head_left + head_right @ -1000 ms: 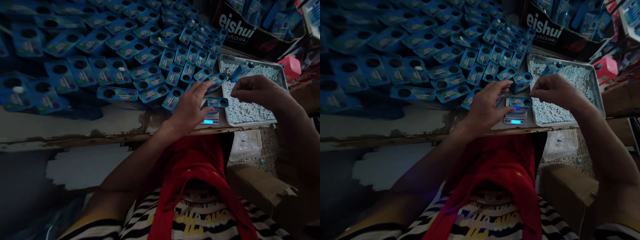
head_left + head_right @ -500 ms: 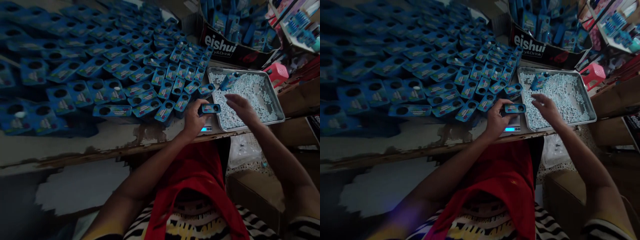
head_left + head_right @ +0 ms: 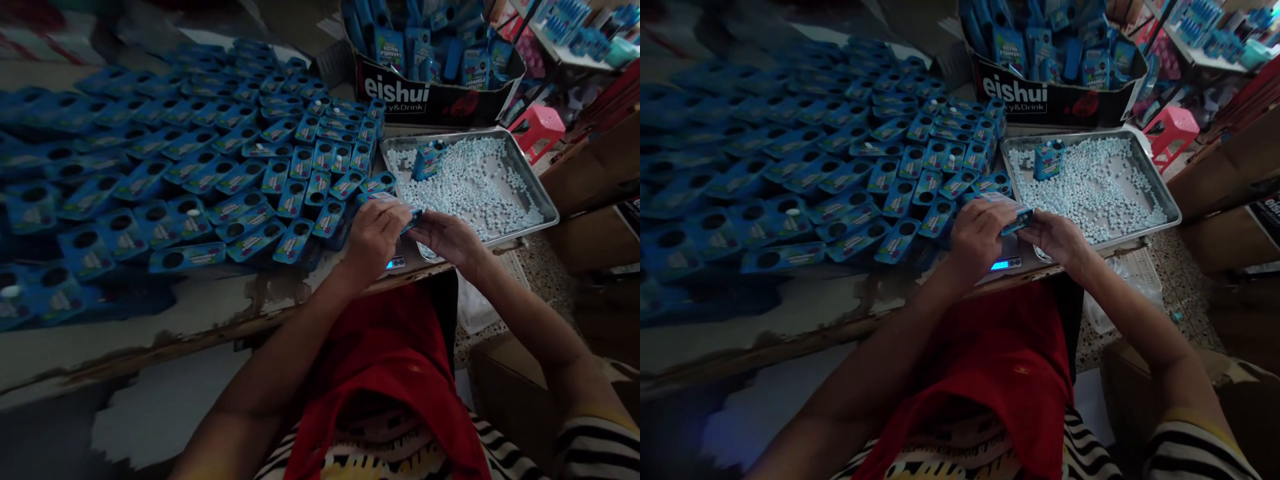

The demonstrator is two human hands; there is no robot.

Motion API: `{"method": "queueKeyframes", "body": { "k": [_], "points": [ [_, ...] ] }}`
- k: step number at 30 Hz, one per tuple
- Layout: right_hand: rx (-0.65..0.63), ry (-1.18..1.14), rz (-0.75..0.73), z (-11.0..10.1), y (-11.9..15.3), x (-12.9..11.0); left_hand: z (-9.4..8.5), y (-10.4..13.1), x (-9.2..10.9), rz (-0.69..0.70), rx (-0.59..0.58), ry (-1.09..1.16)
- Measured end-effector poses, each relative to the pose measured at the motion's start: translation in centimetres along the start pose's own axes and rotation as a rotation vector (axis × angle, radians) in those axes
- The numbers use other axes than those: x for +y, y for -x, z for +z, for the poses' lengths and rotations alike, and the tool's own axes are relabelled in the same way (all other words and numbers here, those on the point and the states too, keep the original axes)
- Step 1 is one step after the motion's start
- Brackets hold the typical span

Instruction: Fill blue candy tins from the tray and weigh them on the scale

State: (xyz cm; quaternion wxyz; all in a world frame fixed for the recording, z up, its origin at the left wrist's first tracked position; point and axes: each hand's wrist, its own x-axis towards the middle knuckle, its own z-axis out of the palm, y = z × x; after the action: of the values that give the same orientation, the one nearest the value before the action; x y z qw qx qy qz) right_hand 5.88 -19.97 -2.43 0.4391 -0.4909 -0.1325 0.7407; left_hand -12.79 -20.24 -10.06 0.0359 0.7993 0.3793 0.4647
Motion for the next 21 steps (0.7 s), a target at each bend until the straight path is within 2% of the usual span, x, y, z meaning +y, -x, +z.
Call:
{"method": "queueKeyframes", "body": {
  "k": [3, 6, 8, 11, 14, 16, 18, 19, 21],
  "points": [
    [-0.060, -0.002, -0.038, -0.3, 0.2, -0.3, -0.5, -0.3, 0.6, 0.052, 0.012, -0.008],
    [-0.022, -0.002, -0.042, -0.7, -0.3, -0.4, -0.2, -0.7, 0.3, 0.083, 0.048, -0.008],
    [0.003, 0.011, -0.024, -1.1, -0.9, -0.4, 0.3, -0.7, -0.1, 0.035, 0.026, -0.020],
    [-0.026, 0.050, -0.065, -1.5, -1.9, -0.3, 0.8, -0.5, -0.2, -0.087, -0.053, -0.050],
    [-0.051, 0.146, -0.093, -1.7, -2.7, -0.5, 1.0, -0.3, 0.1, -0.135, -0.073, -0.046],
    [-0.088, 0.219, -0.087, -1.9, -2.9, -0.7, 1.3, -0.3, 0.2, -0.181, -0.005, -0.020],
    [-0.119, 0.286, -0.112, -2.4, -2.7, -1.1, 1.7, -0.5, 0.3, -0.271, 0.112, 0.039],
    [-0.119, 0.340, -0.160, -2.8, -2.6, -1.3, 1.8, -0.7, 0.4, -0.331, 0.172, 0.090],
    [-0.048, 0.569, -0.357, -3.8, -2.5, -1.8, 1.4, -1.1, 0.4, -0.466, 0.253, 0.243]
  ]
}}
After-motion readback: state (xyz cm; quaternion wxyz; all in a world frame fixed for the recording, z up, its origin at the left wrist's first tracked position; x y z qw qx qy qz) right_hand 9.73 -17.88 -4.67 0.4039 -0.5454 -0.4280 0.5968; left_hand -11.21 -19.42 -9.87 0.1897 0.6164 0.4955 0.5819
